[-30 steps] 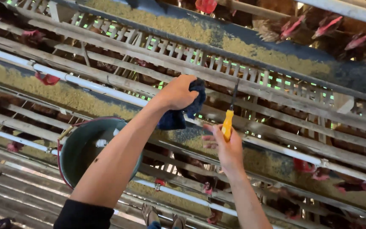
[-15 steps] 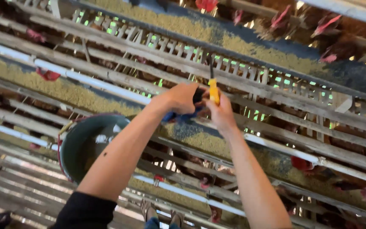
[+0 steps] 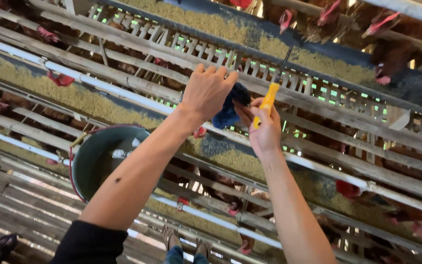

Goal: Cleaning a long white pipe in a chicken coop using a cloth and a scraper tool.

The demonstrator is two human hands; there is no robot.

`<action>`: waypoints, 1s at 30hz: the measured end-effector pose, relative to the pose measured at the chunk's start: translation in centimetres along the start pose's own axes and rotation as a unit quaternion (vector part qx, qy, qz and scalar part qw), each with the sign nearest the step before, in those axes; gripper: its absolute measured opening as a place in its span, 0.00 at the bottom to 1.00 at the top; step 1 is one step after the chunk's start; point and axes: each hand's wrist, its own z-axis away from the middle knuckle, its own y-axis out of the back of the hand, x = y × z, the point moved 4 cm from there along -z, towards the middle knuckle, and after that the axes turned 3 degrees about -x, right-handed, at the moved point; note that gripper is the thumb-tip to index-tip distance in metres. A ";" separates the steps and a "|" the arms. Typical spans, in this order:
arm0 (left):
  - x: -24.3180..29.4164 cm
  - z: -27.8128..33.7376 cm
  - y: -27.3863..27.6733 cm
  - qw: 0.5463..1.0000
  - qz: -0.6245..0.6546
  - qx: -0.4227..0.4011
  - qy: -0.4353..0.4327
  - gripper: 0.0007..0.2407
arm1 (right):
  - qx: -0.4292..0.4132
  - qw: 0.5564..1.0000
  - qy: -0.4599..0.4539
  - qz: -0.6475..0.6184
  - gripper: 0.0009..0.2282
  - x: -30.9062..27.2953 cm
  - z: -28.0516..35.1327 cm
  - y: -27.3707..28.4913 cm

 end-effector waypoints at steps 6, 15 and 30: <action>0.4 -0.5 -1.8 0.991 0.002 0.133 -0.024 0.09 | -0.051 0.998 0.035 0.033 0.03 -0.2 0.2 0.3; -0.6 -0.2 -3.2 0.988 -0.009 0.155 -0.016 0.06 | -0.078 0.996 0.034 -0.021 0.03 1.8 -2.2 1.9; 0.2 1.6 -6.1 0.999 0.037 0.000 0.003 0.10 | -0.037 0.999 -0.010 -0.010 0.07 4.5 -1.3 2.9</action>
